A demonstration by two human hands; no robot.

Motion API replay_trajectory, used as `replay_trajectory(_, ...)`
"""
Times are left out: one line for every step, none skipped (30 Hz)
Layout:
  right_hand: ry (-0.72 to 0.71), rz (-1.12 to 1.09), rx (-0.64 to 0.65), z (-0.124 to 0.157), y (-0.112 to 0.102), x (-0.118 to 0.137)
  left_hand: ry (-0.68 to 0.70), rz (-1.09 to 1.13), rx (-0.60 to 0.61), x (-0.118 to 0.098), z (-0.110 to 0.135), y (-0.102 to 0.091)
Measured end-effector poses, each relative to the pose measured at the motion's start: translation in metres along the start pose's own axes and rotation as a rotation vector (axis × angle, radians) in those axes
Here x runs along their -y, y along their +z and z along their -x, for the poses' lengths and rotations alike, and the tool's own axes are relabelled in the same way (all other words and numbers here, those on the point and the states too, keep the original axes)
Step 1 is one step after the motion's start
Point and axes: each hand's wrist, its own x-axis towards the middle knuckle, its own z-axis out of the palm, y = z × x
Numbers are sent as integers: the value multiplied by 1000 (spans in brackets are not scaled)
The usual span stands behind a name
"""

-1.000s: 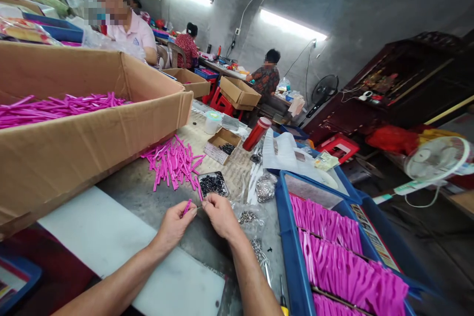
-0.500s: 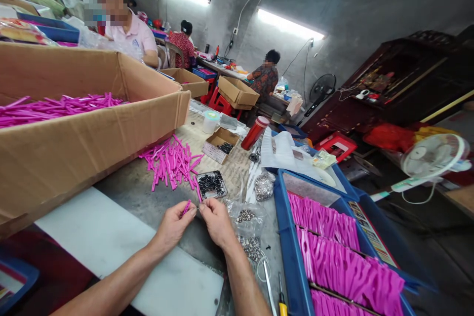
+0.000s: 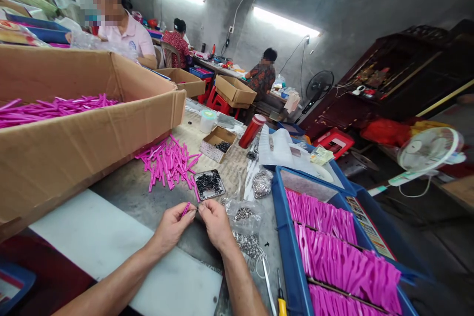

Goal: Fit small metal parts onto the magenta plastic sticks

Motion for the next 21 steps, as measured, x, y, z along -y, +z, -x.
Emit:
replay_trajectory(-10, 1, -10, 1, 1, 0, 0, -1, -3, 0, 0, 0)
replay_trajectory(-20, 1, -19, 1, 1, -1, -1, -1, -4, -1, 0, 0)
replay_trajectory(-28, -2, -29, 2, 2, -1, -2, -1, -2, -2, 0, 0)
replay_trajectory(-32, -7, -37, 2, 2, -1, -3, 1, 3, -2, 0, 0)
replay_trajectory(-32, -15, -43, 3, 2, -1, -4, 4, 10, -3, 0, 0)
replay_trajectory(-28, -26, -46, 3, 2, -1, -5, 7, 19, -4, 0, 1)
replay_trajectory(-20, -38, -46, 3, 2, -1, -8, 10, 27, -4, 0, 1)
replay_trajectory(-11, -52, -45, 3, 2, -1, -9, 13, 35, -5, 0, 1)
replay_trajectory(-2, -66, -44, 3, 2, 0, -11, 16, 42, -4, 0, 1)
replay_trajectory(7, -80, -45, 3, 2, 0, -12, 19, 48, -4, 1, 1)
replay_trajectory(16, -91, -45, 3, 1, 0, -13, 22, 54, -4, 1, 2)
replay_trajectory(25, -101, -46, 3, 1, 0, -13, 24, 59, -4, 0, 2)
replay_trajectory(34, -110, -43, 3, 1, 0, -12, 27, 63, -4, 0, 2)
replay_trajectory(41, -117, -39, 3, 0, 0, -12, 28, 67, -5, 0, 2)
replay_trajectory(46, -124, -35, 3, 0, -1, -12, 29, 69, -5, 0, 2)
replay_trajectory(49, -132, -30, 3, 0, -1, -12, 28, 71, -6, -1, 2)
replay_trajectory(51, -140, -25, 4, 0, -2, -12, 27, 71, -7, -1, 2)
replay_trajectory(51, -147, -22, 4, 0, -2, -13, 25, 72, -8, -1, 2)
replay_trajectory(53, -152, -20, 4, 0, -3, -13, 24, 73, -8, -1, 2)
replay_trajectory(55, -156, -21, 4, 0, -3, -14, 22, 75, -9, -1, 2)
replay_trajectory(58, -156, -22, 4, 0, -3, -13, 21, 77, -9, -1, 2)
